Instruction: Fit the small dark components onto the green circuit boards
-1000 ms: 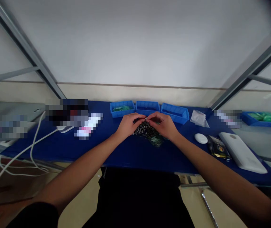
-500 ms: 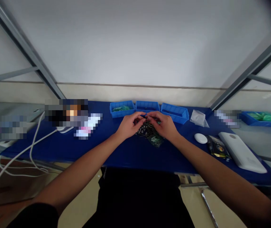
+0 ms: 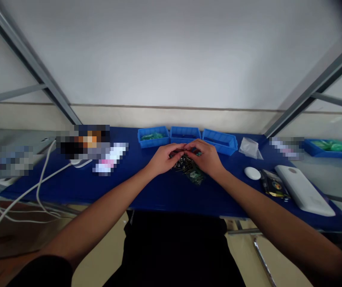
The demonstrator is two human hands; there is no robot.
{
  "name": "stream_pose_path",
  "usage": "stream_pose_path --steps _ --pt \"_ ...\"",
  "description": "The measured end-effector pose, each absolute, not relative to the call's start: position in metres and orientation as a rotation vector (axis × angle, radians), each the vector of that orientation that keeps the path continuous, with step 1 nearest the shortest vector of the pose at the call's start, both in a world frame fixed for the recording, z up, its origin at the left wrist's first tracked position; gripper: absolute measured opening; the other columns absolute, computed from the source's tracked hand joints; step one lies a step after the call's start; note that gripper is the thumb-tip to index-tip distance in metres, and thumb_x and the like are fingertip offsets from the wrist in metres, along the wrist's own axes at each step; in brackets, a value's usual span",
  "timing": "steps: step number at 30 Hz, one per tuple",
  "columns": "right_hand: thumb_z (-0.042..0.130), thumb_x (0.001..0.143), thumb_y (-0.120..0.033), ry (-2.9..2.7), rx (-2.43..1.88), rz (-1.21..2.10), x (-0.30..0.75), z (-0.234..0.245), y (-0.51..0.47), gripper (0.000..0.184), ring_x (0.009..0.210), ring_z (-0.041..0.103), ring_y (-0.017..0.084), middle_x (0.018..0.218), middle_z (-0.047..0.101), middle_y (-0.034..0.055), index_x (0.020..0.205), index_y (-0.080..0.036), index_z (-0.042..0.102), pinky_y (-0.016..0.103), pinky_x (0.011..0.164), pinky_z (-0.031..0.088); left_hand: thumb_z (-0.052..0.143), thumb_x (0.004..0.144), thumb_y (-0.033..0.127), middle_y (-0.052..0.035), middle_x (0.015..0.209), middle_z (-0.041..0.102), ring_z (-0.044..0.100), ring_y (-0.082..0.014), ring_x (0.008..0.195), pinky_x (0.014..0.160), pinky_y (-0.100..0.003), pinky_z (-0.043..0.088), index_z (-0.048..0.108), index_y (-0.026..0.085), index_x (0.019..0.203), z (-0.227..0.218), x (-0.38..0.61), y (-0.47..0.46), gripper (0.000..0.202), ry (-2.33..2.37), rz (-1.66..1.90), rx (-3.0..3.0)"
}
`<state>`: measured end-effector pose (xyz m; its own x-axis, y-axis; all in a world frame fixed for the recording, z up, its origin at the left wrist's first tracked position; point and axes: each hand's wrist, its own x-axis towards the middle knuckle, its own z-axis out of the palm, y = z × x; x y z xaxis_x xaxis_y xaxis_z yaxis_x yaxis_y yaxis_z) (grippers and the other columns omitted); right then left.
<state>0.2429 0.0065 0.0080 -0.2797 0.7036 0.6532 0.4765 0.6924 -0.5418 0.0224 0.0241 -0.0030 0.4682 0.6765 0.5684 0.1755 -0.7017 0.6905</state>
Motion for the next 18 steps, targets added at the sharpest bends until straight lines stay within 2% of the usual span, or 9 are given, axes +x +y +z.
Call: stream_pose_path --steps 4,11,15,18 --pt "0.067 0.102 -0.027 -1.997 -0.860 0.300 0.2408 0.0083 0.0047 0.011 0.086 0.073 0.018 0.108 0.076 0.0046 0.109 -0.027 0.076 0.036 0.077 0.063 0.066 0.102 0.027 -0.0079 0.118 0.082 0.079 -0.0219 0.103 0.091 -0.038 0.067 0.078 0.024 0.125 -0.0017 0.0198 0.0266 0.026 0.805 1.238 2.126" --pt "0.064 0.102 -0.026 -1.924 -0.884 0.290 0.2402 0.0124 0.0021 0.016 0.090 0.072 0.019 0.110 0.072 0.0064 0.115 -0.027 0.073 0.035 0.074 0.064 0.071 0.101 0.029 -0.0069 0.115 0.080 0.076 -0.0214 0.104 0.094 -0.040 0.063 0.082 0.027 0.116 -0.0023 0.0157 0.0316 0.019 0.844 1.306 2.174" --pt "0.063 0.102 -0.026 -1.941 -0.881 0.310 0.2397 0.0130 0.0024 0.017 0.095 0.072 0.020 0.115 0.071 0.0075 0.116 -0.027 0.072 0.037 0.079 0.065 0.070 0.102 0.034 -0.0069 0.114 0.080 0.077 -0.0205 0.101 0.093 -0.040 0.064 0.075 0.026 0.123 -0.0027 0.0171 0.0291 0.024 0.851 1.247 2.068" --pt "0.063 0.103 -0.027 -1.976 -0.884 0.302 0.2390 0.0117 0.0031 0.013 0.093 0.073 0.020 0.109 0.073 0.0067 0.113 -0.026 0.071 0.037 0.081 0.065 0.070 0.102 0.036 -0.0059 0.106 0.081 0.078 -0.0198 0.098 0.092 -0.038 0.064 0.068 0.022 0.123 -0.0019 0.0187 0.0264 0.025 0.840 1.236 2.012"
